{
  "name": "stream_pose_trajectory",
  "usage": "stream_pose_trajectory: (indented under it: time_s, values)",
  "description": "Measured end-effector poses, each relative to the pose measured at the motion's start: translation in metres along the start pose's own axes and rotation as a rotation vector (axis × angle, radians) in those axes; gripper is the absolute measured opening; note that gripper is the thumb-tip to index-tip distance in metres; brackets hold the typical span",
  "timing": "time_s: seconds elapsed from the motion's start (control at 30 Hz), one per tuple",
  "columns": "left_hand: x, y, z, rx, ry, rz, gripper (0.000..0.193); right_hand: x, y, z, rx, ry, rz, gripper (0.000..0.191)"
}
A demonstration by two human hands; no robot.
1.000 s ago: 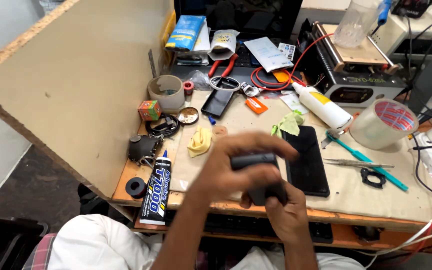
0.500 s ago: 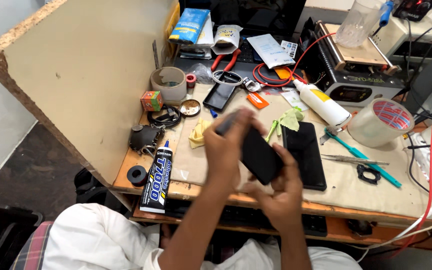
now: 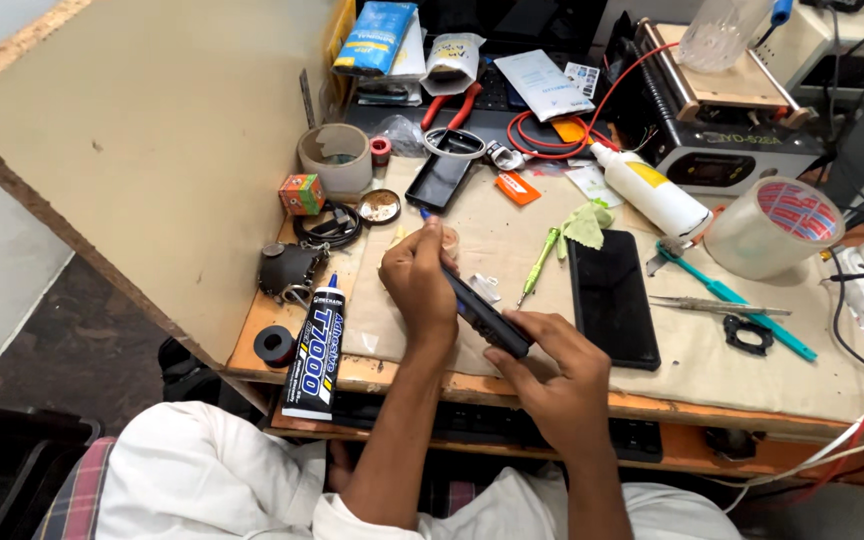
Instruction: The person repairs a keypad mobile phone at a workbench. They pry open the back cover, remove and reseat the battery, use a green screwdriver on the phone, press its buttons, power the phone on to test it, then press the cover closed and set the phone down.
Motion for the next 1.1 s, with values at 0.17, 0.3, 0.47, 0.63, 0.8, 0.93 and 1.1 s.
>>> stream_pose_trajectory:
  time_s: [0.17, 0.3, 0.47, 0.63, 0.8, 0.93, 1.1]
  values:
    - [-0.006, 0.005, 0.016, 0.158, 0.057, 0.003, 0.036, 0.002, 0.000, 0.004, 0.032, -0.004, -0.019, 0.040]
    - [-0.009, 0.008, 0.023, 0.183, 0.121, -0.017, 0.035, 0.004, -0.002, 0.015, 0.090, 0.058, -0.050, 0.036]
    - [-0.007, 0.009, 0.018, 0.069, 0.134, -0.020, 0.035, 0.004, -0.004, 0.027, 0.125, 0.075, -0.089, 0.031]
    - [0.001, -0.001, -0.004, -0.275, 0.002, 0.026, 0.049, 0.000, -0.012, 0.032, 0.270, 0.053, -0.052, 0.022]
    - [0.014, -0.014, -0.012, -0.398, -0.088, 0.141, 0.050, 0.000, -0.018, 0.032, 0.277, 0.011, -0.073, 0.019]
    - [0.018, -0.026, -0.013, -0.369, -0.101, 0.200, 0.058, 0.006, -0.021, 0.008, 0.138, -0.151, -0.065, 0.017]
    - [0.018, -0.045, -0.007, 0.101, 0.178, 0.412, 0.055, 0.022, -0.028, -0.064, -0.474, -0.524, -0.086, 0.023]
Point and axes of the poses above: each hand's wrist, its own x-axis away from the middle knuckle, its own y-axis out of the back of the hand, z = x × y, the point moved 9 cm from there along -x, towards the middle knuckle, and after that the axes turned 10 degrees about x, right-handed, at the moved point
